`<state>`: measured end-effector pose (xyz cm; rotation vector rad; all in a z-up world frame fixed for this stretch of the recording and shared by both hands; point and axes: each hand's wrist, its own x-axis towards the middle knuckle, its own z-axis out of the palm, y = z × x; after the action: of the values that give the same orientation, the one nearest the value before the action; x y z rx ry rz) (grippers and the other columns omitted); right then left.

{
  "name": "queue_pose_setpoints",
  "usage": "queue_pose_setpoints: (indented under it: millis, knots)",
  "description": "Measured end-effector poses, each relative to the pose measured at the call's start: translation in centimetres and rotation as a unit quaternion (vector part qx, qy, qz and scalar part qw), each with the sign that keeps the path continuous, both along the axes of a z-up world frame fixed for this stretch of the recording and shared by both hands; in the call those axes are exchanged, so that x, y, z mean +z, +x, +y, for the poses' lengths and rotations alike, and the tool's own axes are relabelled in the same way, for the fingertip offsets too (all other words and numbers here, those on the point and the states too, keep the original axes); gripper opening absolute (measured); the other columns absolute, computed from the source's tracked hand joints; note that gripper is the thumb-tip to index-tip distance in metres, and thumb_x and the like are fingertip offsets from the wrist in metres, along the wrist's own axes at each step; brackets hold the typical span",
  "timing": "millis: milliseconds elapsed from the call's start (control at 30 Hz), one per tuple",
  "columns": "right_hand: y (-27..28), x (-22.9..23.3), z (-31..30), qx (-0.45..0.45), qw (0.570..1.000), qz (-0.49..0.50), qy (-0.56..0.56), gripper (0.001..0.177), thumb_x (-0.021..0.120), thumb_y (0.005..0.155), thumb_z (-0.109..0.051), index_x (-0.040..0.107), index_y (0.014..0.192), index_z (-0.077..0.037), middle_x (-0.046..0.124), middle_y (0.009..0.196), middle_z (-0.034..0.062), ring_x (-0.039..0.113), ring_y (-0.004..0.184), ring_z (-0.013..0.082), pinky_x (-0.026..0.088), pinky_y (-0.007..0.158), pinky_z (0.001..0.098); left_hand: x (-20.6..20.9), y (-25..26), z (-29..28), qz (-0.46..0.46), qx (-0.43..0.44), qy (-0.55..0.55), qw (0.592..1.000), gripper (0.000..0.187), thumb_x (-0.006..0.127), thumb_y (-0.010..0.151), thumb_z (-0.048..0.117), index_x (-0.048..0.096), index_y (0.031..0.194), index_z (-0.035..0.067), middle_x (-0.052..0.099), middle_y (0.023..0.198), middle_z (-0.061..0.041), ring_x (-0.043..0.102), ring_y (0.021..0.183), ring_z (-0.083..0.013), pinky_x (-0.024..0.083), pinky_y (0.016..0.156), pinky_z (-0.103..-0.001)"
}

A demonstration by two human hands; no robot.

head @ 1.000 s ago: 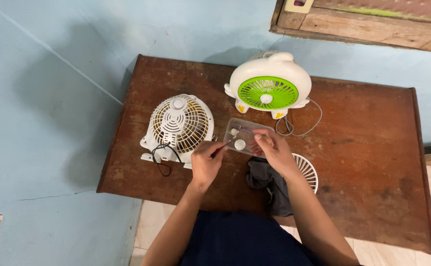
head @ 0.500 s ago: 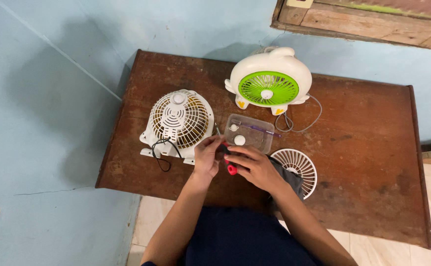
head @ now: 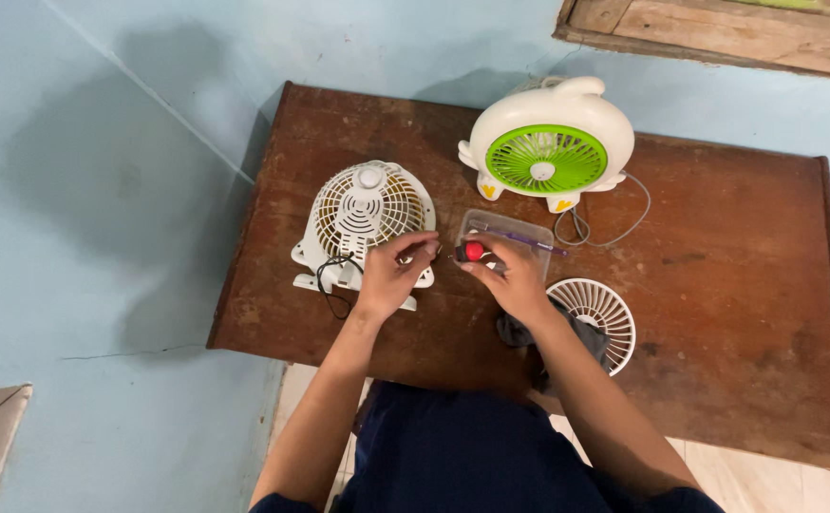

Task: The person disassembles a small electric fan by removing the front grille and unscrewing the central hub with a screwdriver. They then reattach the hub and grille, completing the reassembly of the fan.

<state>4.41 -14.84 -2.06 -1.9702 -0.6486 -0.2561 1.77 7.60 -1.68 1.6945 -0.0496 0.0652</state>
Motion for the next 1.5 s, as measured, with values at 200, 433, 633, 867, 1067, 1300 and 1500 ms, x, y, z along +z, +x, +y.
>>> queue_pose_setpoints:
  millis: [200, 433, 633, 867, 1067, 1300, 1500]
  knots:
    - [0.8, -1.8, 2.6, -0.039, 0.995, 0.09, -0.027, 0.045, 0.08, 0.088, -0.019, 0.066, 0.127, -0.003, 0.074, 0.11, 0.0149, 0.077, 0.096, 0.0268, 0.06, 0.079, 0.0349, 4.7, 0.3, 0.1, -0.157, -0.05, 0.136, 0.977, 0.038, 0.082, 0.086, 0.004, 0.072, 0.123, 0.004, 0.074, 0.109, -0.01, 0.071, 0.089, -0.0195, 0.06, 0.082, -0.031]
    - [1.1, -2.5, 4.9, -0.037, 0.997, 0.056, -0.027, 0.041, 0.077, 0.089, -0.013, 0.064, 0.126, 0.0, 0.074, 0.109, 0.0182, 0.076, 0.096, 0.0295, 0.059, 0.083, 0.037, 4.9, 1.8, 1.9, -0.145, -0.066, 0.096, 0.983, 0.032, 0.078, 0.087, 0.0, 0.073, 0.119, 0.005, 0.074, 0.113, -0.01, 0.074, 0.098, -0.0203, 0.065, 0.081, -0.028]
    - [-0.2, -3.2, 6.7, -0.068, 0.991, 0.114, -0.031, 0.042, 0.077, 0.088, -0.013, 0.064, 0.126, -0.002, 0.075, 0.106, 0.0172, 0.077, 0.095, 0.0279, 0.06, 0.08, 0.036, 2.1, 1.9, 3.3, -0.108, -0.081, 0.065, 0.989, 0.028, 0.076, 0.091, 0.002, 0.073, 0.118, 0.005, 0.074, 0.115, -0.011, 0.076, 0.09, -0.0176, 0.065, 0.077, -0.027]
    - [-0.4, -3.4, 7.9, -0.093, 0.984, 0.154, -0.01, 0.039, 0.075, 0.089, -0.016, 0.066, 0.125, -0.005, 0.076, 0.106, 0.0156, 0.078, 0.094, 0.0272, 0.062, 0.08, 0.036, 0.3, 3.1, 4.3, -0.127, -0.109, 0.058, 0.984, 0.025, 0.076, 0.092, 0.004, 0.074, 0.117, 0.004, 0.075, 0.112, -0.012, 0.075, 0.086, -0.0175, 0.063, 0.074, -0.028]
    - [-0.2, -2.9, 8.3, -0.116, 0.982, 0.138, -0.053, 0.04, 0.077, 0.09, -0.019, 0.066, 0.126, -0.006, 0.076, 0.108, 0.016, 0.076, 0.096, 0.0285, 0.06, 0.082, 0.0364, 0.1, 3.7, 4.7, -0.12, -0.118, 0.042, 0.985, 0.025, 0.076, 0.092, 0.005, 0.073, 0.117, 0.004, 0.075, 0.115, -0.012, 0.075, 0.086, -0.017, 0.064, 0.073, -0.027]
    - [0.1, -3.0, 8.4, -0.126, 0.98, 0.146, -0.046, 0.041, 0.078, 0.088, -0.018, 0.067, 0.126, -0.007, 0.076, 0.109, 0.0152, 0.077, 0.098, 0.0269, 0.06, 0.081, 0.0358, -0.1, 4.3, 4.6, -0.114, -0.129, 0.033, 0.985, 0.025, 0.076, 0.092, 0.004, 0.073, 0.117, 0.005, 0.075, 0.113, -0.012, 0.075, 0.084, -0.0159, 0.065, 0.072, -0.026]
    - [-0.1, -4.0, 8.3, -0.116, 0.979, 0.166, -0.012, 0.041, 0.078, 0.088, -0.016, 0.066, 0.125, -0.002, 0.076, 0.108, 0.0152, 0.077, 0.097, 0.0234, 0.061, 0.085, 0.0342, -0.6, 4.3, 4.8, -0.115, -0.133, 0.055, 0.983, 0.023, 0.075, 0.092, 0.005, 0.073, 0.116, 0.006, 0.076, 0.108, -0.01, 0.075, 0.082, -0.0171, 0.06, 0.069, -0.028]
